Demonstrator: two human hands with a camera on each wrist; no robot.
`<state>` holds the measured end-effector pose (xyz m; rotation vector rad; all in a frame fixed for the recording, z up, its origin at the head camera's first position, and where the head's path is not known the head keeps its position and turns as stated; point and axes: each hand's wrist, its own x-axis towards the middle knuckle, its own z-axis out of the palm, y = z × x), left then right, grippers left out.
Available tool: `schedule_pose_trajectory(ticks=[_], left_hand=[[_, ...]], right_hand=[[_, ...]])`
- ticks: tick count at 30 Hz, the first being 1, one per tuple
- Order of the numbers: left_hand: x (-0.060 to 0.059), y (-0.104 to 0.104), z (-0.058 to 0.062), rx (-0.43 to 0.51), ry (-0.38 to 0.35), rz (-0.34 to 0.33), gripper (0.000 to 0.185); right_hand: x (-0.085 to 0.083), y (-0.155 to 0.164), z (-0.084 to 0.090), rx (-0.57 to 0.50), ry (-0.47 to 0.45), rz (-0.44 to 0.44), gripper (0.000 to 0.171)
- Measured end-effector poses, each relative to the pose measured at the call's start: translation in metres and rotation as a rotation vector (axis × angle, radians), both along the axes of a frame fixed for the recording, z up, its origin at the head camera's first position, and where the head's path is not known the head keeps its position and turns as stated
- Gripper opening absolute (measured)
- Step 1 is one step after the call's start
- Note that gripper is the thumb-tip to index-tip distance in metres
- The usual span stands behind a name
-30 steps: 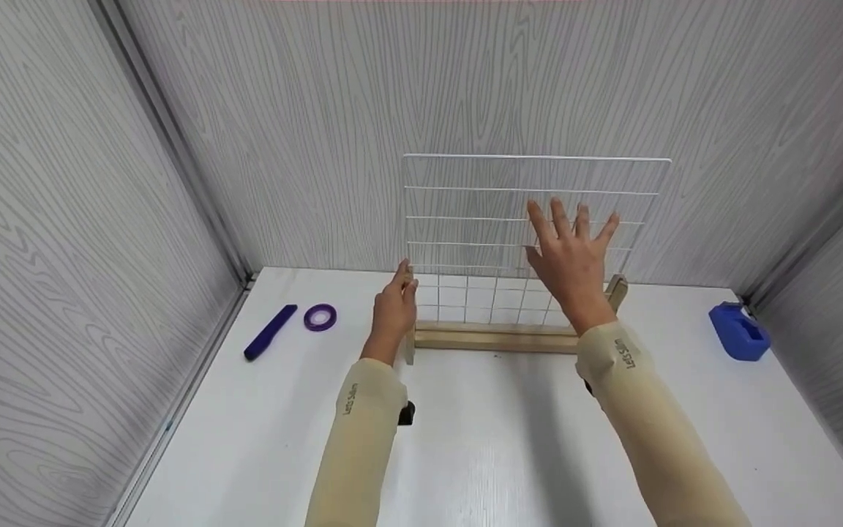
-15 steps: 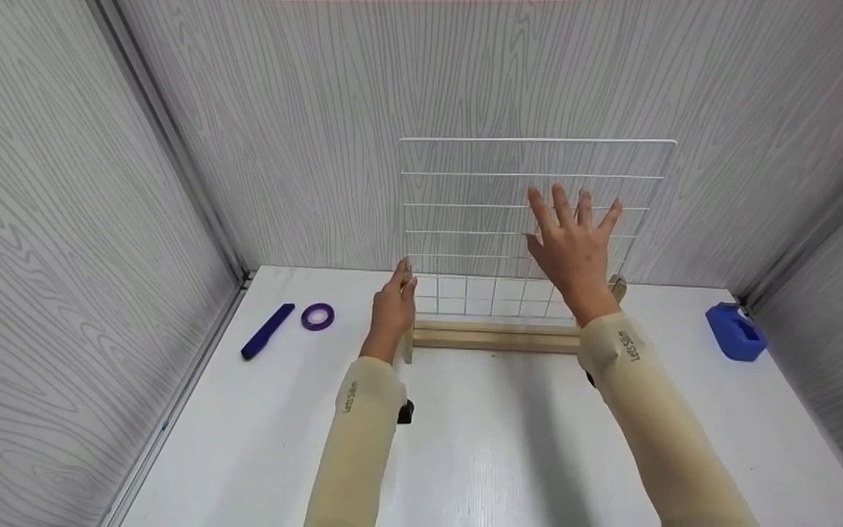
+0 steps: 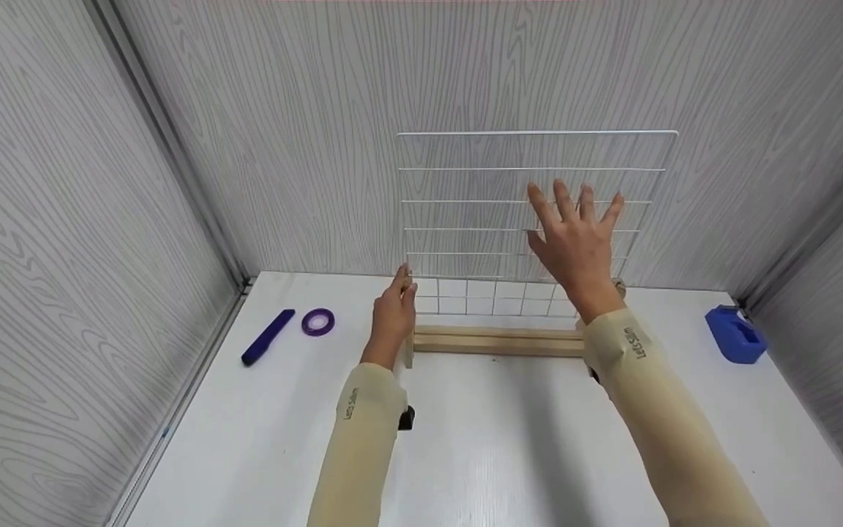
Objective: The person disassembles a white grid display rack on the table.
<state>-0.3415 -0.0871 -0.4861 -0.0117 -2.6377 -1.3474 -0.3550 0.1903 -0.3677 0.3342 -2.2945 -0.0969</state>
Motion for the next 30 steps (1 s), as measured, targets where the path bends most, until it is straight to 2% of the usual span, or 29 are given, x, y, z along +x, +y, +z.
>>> schedule_pose_trajectory(ticks=[6, 19, 30], left_hand=[[0.0, 0.001, -0.001, 0.009, 0.021, -0.012, 0.053], [0.0, 0.003, 0.004, 0.035, -0.043, -0.018, 0.054], [0.0, 0.004, 0.005, 0.042, -0.046, -0.015, 0.053]], right_hand=[[0.0, 0.003, 0.004, -0.018, 0.015, 0.015, 0.071], [0.0, 0.008, 0.013, -0.047, 0.004, 0.02, 0.069], [-0.001, 0.011, 0.021, -0.071, 0.008, 0.019, 0.067]])
